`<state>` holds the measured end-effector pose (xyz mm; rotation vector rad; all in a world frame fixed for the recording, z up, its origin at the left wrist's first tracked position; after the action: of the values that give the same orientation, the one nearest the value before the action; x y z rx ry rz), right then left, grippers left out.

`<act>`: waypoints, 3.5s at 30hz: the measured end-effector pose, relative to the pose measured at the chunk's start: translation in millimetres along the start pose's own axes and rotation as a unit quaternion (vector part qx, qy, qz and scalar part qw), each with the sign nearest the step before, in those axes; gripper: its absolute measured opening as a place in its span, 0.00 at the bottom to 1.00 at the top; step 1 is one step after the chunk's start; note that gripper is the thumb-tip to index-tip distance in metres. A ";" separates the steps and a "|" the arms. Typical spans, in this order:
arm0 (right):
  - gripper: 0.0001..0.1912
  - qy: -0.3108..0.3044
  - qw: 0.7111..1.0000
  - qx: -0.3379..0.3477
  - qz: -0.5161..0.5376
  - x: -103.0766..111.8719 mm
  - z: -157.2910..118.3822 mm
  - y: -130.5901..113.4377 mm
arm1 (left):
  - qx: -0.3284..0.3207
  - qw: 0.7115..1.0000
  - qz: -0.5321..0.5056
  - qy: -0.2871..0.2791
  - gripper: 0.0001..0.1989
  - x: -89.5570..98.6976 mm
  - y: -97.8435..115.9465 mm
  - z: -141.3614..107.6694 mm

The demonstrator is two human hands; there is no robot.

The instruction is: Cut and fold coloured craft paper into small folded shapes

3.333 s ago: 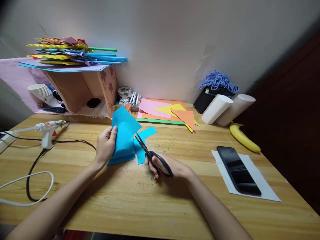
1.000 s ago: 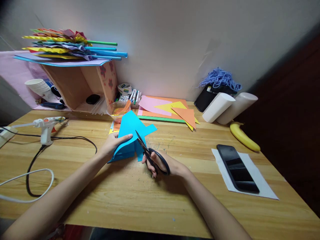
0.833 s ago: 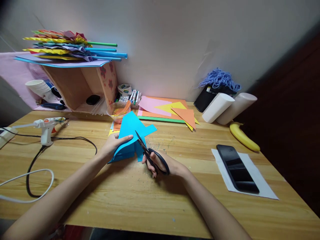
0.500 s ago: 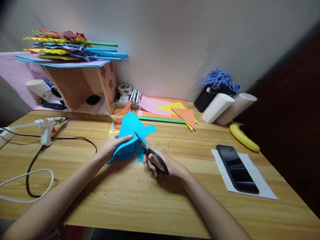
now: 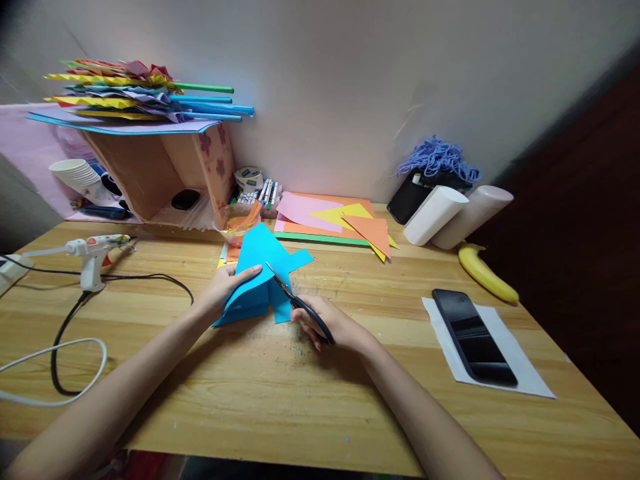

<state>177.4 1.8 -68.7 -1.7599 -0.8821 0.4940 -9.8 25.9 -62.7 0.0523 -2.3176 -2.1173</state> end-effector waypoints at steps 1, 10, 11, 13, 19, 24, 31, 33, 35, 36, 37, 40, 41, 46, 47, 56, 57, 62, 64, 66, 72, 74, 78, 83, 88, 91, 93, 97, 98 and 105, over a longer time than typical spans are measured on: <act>0.28 -0.002 1.000 0.003 0.000 0.0 -0.1 0.3 | 0.001 1.000 -0.003 0.000 0.19 -0.1 -0.3 0.1; 0.33 -0.029 0.999 0.031 0.031 -10.7 -2.4 -1.1 | -0.004 0.999 0.005 -0.047 0.20 -7.1 -0.5 -2.1; 0.33 -0.023 0.999 0.030 0.032 -11.3 -1.6 -0.4 | -0.001 0.999 0.004 -0.051 0.20 -8.1 -0.5 -2.7; 0.33 -0.012 0.999 0.029 0.030 -12.1 0.3 0.5 | 0.002 0.999 0.004 -0.051 0.20 -9.0 -0.4 -3.2; 0.30 0.019 0.999 -0.005 0.038 -8.9 5.4 4.0 | -0.012 0.999 0.021 -0.036 0.20 -6.5 0.1 -1.2; 0.24 0.028 0.999 -0.018 0.042 -5.3 7.7 6.3 | -0.004 0.999 0.014 -0.042 0.20 -5.9 -2.2 -0.2; 0.29 0.020 0.999 0.009 0.023 -9.0 5.1 1.3 | -0.100 0.993 0.063 0.025 0.23 -0.7 4.5 4.5; 0.31 0.016 0.999 0.027 0.013 -12.2 3.8 -0.9 | -0.116 0.989 0.085 0.017 0.23 -3.1 4.2 4.1; 0.34 0.015 0.999 0.035 0.012 -15.1 3.1 -2.0 | -0.121 0.988 0.099 0.004 0.22 -6.2 2.8 2.9; 0.34 0.017 0.999 0.035 0.015 -16.2 3.0 -2.3 | -0.123 0.987 0.103 0.001 0.22 -7.4 2.5 2.1; 0.35 0.018 0.999 0.033 0.018 -17.0 2.9 -2.4 | -0.126 0.987 0.105 0.000 0.21 -8.2 2.4 1.3; 0.33 0.024 0.999 0.032 0.019 -18.1 3.1 -2.8 | -0.127 0.986 0.104 0.000 0.21 -9.6 3.0 -0.8; 0.32 0.025 0.999 0.030 0.018 -18.2 3.5 -2.5 | -0.127 0.987 0.102 0.001 0.21 -9.8 3.4 -1.2; 0.29 0.042 0.998 0.007 0.041 -17.4 8.9 6.3 | -0.127 0.987 0.096 0.008 0.21 -9.5 5.5 -2.3; 0.28 0.049 0.998 0.002 0.047 -16.9 10.4 9.1 | -0.129 0.987 0.098 0.008 0.21 -9.3 5.8 -2.3; 0.30 0.061 0.998 0.032 0.011 -17.7 10.1 8.1 | -0.118 0.988 0.095 0.004 0.22 -11.0 6.9 -3.2; 0.31 0.062 0.997 0.041 0.005 -18.4 9.0 5.6 | -0.115 0.989 0.091 -0.003 0.22 -12.9 6.9 -4.3; 0.32 0.064 0.997 0.052 0.000 -19.5 9.0 4.0 | -0.113 0.989 0.099 -0.013 0.22 -17.4 7.5 -8.1; 0.30 0.075 0.996 0.051 -0.009 -17.3 11.3 8.0 | -0.113 0.988 0.101 -0.013 0.22 -17.2 7.5 -8.0; 0.28 0.082 0.996 0.038 0.000 -14.8 14.4 13.7 | -0.109 0.989 0.096 -0.015 0.22 -16.9 7.1 -7.4; 0.24 0.089 0.995 0.000 0.040 -11.8 19.0 21.2 | -0.105 0.991 0.083 -0.019 0.22 -15.4 5.2 -4.7; 0.25 0.089 0.995 0.000 0.039 -12.1 17.9 19.2 | -0.110 0.991 0.081 -0.013 0.21 -13.3 5.4 -3.8; 0.27 0.076 0.997 0.002 0.027 -14.9 13.5 13.6 | -0.142 0.986 0.091 0.020 0.18 -7.0 9.8 -2.2; 0.30 0.047 0.998 0.036 0.012 -22.2 9.8 7.2 | -0.164 0.977 0.134 0.022 0.17 -7.6 11.6 -2.9; 0.35 0.048 0.998 0.051 0.001 -26.1 9.6 5.3 | -0.172 0.969 0.175 0.016 0.17 -13.3 11.8 -7.9; 0.34 0.055 0.997 0.046 -0.013 -26.0 9.9 5.7 | -0.174 0.969 0.174 0.024 0.17 -14.0 13.5 -10.1; 0.33 0.058 0.998 0.037 -0.011 -25.7 10.8 7.3 | -0.172 0.970 0.168 0.026 0.17 -14.0 14.1 -10.5; 0.30 0.067 0.997 0.021 0.015 -24.3 13.6 11.2 | -0.173 0.972 0.160 0.024 0.18 -13.4 13.8 -9.4; 0.29 0.070 0.997 0.017 0.021 -23.9 14.0 11.6 | -0.172 0.972 0.158 0.023 0.18 -13.1 13.4 -8.9; 0.32 0.061 0.998 0.035 0.002 -24.6 10.1 1.4 | -0.162 0.976 0.145 0.003 0.18 -14.6 11.5 -8.0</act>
<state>155.0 -10.9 -75.7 -1.7090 -0.7661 0.4121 4.7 19.3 -50.1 -0.2632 -1.8097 -2.2936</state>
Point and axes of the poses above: each hand's wrist, its own z-axis towards the middle knuckle, its own x-axis out of the back of the hand, y = z × x, the point moved 5 cm from there along z, towards the middle knuckle, and after that the axes turned 9 degrees about -x, right-handed, at the moved point
